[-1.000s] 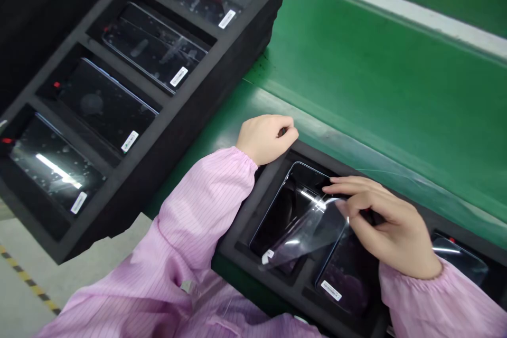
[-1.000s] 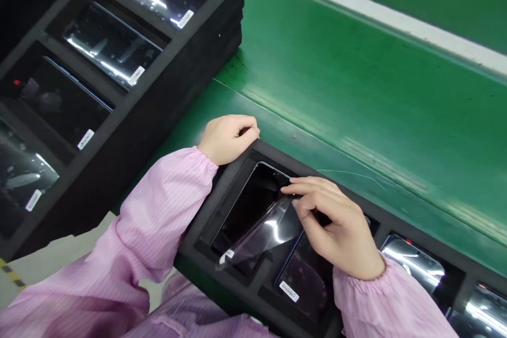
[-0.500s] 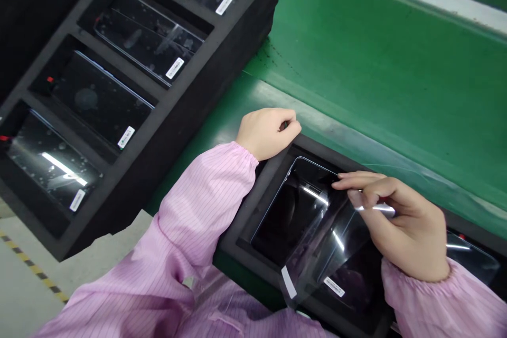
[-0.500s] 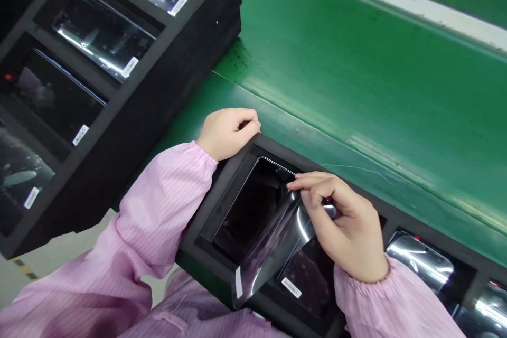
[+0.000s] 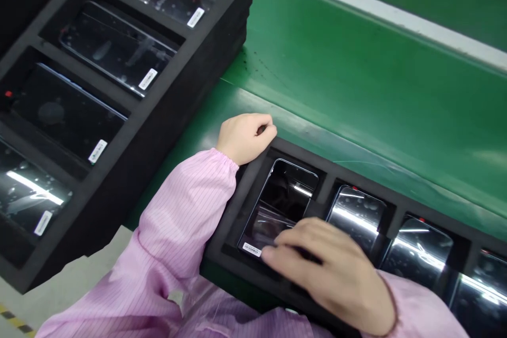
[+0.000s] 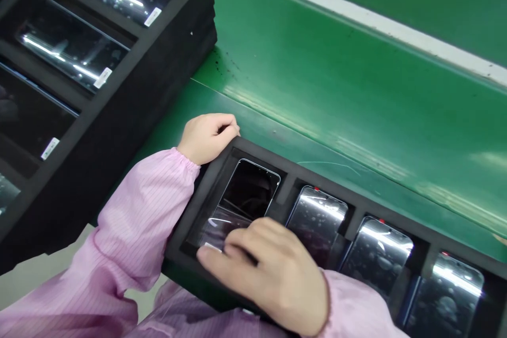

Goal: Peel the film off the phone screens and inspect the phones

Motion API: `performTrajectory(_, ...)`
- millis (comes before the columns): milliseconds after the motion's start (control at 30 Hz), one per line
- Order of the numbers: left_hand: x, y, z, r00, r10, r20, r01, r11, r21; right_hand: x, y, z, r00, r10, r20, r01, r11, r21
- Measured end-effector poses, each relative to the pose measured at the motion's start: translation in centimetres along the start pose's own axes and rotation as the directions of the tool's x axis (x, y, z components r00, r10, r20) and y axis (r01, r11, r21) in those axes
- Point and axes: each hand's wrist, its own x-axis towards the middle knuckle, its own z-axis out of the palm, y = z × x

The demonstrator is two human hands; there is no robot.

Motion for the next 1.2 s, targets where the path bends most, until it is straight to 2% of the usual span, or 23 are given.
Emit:
performTrajectory(167,-0.1,0.1,0.0,1.000,-0.016,0.009,0.016,0.999,0.042,-0.3,-1.7,2.7,0.988,-0.056,0.143,0.043,0.995,0.089)
performTrajectory(267,-0.1,0.2,0.0,1.000,-0.024,0.013,0.023,0.999,0.050,-0.4,-1.6,3.2,0.964,-0.072,0.255,0.034,0.988,0.150)
performTrajectory(367,-0.1,0.3,-0.1,0.999,-0.032,0.019,0.031,0.998,0.058,-0.5,-1.3,3.3,0.945,-0.080,0.317,0.024,0.984,0.178)
performTrajectory(533,-0.2,0.3,-0.1,0.998,-0.051,0.030,0.049,0.996,0.071,-0.8,-1.7,3.7,0.934,-0.075,0.349,0.010,0.983,0.183)
performTrajectory(700,-0.3,0.4,0.0,0.998,-0.053,0.021,0.051,0.995,0.085,-1.1,-2.4,4.5,0.940,-0.044,0.339,0.004,0.993,0.118)
performTrajectory(833,-0.3,0.5,-0.1,0.998,-0.060,0.022,0.058,0.994,0.096,-1.0,-1.9,4.3,0.960,-0.055,0.274,-0.017,0.967,0.254)
performTrajectory(933,-0.4,0.4,0.0,0.999,-0.051,0.014,0.049,0.994,0.097,-0.6,-0.9,3.0,0.992,0.072,0.104,-0.114,0.866,0.488)
performTrajectory(1033,-0.4,0.2,0.1,0.999,-0.032,-0.021,0.034,0.994,0.107,-0.1,0.2,1.3,0.954,0.300,-0.025,-0.197,0.683,0.703)
performTrajectory(1100,-0.3,0.1,0.2,0.999,-0.031,-0.032,0.034,0.993,0.117,0.0,0.8,0.4,0.910,0.415,-0.015,-0.226,0.525,0.820)
performTrajectory(1200,-0.3,-0.1,0.3,0.999,-0.029,-0.034,0.033,0.993,0.118,-0.2,1.4,0.0,0.869,0.490,0.068,-0.244,0.305,0.920)
